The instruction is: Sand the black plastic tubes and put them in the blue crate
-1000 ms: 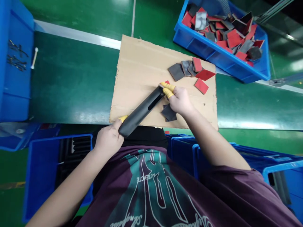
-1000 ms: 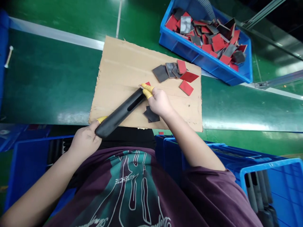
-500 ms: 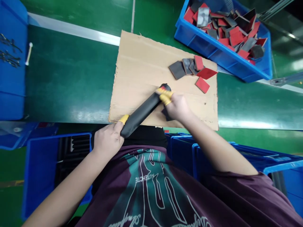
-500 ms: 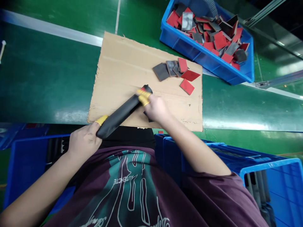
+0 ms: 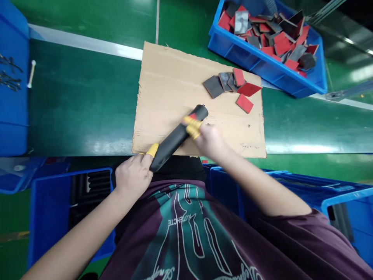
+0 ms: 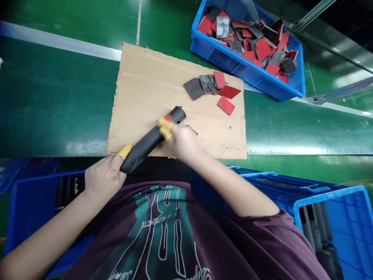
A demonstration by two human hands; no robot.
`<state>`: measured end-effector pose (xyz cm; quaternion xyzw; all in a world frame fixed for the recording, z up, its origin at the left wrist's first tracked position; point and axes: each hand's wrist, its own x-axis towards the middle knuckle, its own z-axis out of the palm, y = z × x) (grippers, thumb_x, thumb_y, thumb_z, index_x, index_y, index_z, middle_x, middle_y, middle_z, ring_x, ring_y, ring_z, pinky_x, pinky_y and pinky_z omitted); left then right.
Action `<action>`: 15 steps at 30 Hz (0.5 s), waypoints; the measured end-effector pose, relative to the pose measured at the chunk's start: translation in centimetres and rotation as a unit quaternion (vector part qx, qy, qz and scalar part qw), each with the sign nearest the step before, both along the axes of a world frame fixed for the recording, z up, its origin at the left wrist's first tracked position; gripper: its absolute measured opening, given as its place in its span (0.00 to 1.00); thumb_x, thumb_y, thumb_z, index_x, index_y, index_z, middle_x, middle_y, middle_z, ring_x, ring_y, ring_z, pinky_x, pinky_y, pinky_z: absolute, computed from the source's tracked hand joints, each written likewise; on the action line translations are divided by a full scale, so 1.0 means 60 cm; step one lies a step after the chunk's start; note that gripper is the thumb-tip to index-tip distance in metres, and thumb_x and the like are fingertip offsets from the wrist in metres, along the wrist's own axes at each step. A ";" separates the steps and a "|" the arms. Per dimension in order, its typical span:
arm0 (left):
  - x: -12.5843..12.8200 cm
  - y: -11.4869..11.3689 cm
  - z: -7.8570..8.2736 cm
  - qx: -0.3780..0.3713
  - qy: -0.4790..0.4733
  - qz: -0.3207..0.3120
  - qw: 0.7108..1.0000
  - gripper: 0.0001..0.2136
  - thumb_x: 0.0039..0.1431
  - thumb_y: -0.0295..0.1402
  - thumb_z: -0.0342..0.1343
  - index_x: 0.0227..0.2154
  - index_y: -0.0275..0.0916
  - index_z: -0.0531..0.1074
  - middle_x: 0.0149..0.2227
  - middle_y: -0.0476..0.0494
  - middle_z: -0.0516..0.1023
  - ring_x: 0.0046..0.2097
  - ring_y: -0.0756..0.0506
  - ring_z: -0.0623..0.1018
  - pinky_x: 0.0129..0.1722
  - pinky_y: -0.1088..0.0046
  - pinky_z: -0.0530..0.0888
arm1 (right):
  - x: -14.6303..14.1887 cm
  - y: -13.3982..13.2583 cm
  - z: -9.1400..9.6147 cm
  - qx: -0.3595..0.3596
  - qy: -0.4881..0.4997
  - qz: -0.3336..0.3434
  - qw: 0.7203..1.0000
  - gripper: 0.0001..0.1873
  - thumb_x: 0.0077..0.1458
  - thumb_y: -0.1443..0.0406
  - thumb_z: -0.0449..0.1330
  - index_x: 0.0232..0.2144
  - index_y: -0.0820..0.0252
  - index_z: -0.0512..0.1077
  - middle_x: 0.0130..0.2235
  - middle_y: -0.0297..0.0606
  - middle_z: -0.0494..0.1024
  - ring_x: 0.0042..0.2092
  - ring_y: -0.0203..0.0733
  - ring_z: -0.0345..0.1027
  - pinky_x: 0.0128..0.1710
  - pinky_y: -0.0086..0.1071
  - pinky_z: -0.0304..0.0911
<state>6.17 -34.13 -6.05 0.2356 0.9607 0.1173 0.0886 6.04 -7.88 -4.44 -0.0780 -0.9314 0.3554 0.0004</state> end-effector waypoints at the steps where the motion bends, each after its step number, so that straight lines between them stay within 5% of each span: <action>1: 0.002 -0.002 -0.007 0.041 -0.007 0.024 0.999 0.18 0.50 0.26 0.48 0.41 0.37 0.80 0.29 0.37 0.81 0.36 0.38 0.81 0.31 0.67 0.71 | 0.009 -0.008 0.000 0.004 -0.018 0.023 1.000 0.19 0.62 0.57 0.58 0.51 0.55 0.80 0.45 0.41 0.86 0.47 0.53 0.81 0.54 0.48 0.75; 5: 0.012 0.003 -0.027 0.264 -0.115 0.177 0.941 0.22 0.49 0.30 0.50 0.48 0.38 0.75 0.33 0.43 0.82 0.32 0.43 0.80 0.33 0.69 0.75 | 0.024 -0.004 -0.004 -0.007 0.000 -0.019 1.000 0.19 0.61 0.59 0.57 0.51 0.54 0.79 0.46 0.39 0.85 0.45 0.50 0.81 0.52 0.45 0.76; 9: 0.017 0.026 -0.011 0.466 -0.340 0.297 0.761 0.16 0.43 0.33 0.56 0.38 0.40 0.73 0.20 0.55 0.73 0.18 0.51 0.68 0.20 0.75 0.66 | 0.005 0.038 -0.012 -0.003 0.043 -0.084 0.996 0.21 0.61 0.60 0.56 0.53 0.55 0.78 0.47 0.38 0.85 0.47 0.49 0.81 0.51 0.45 0.76; 12: 0.017 0.039 0.011 0.513 -0.426 0.373 0.645 0.12 0.40 0.38 0.62 0.27 0.41 0.68 0.16 0.56 0.69 0.16 0.54 0.64 0.17 0.79 0.60 | 0.002 0.043 -0.013 0.011 0.039 -0.091 0.995 0.21 0.62 0.60 0.55 0.54 0.56 0.77 0.43 0.40 0.86 0.40 0.48 0.82 0.47 0.45 0.78; 15: 0.017 0.040 0.016 0.514 -0.452 0.374 0.626 0.12 0.37 0.37 0.65 0.24 0.40 0.68 0.14 0.58 0.65 0.16 0.57 0.59 0.16 0.81 0.58 | 0.023 0.015 -0.005 0.001 0.034 -0.056 0.998 0.21 0.65 0.59 0.53 0.55 0.56 0.77 0.48 0.40 0.85 0.43 0.47 0.82 0.50 0.44 0.78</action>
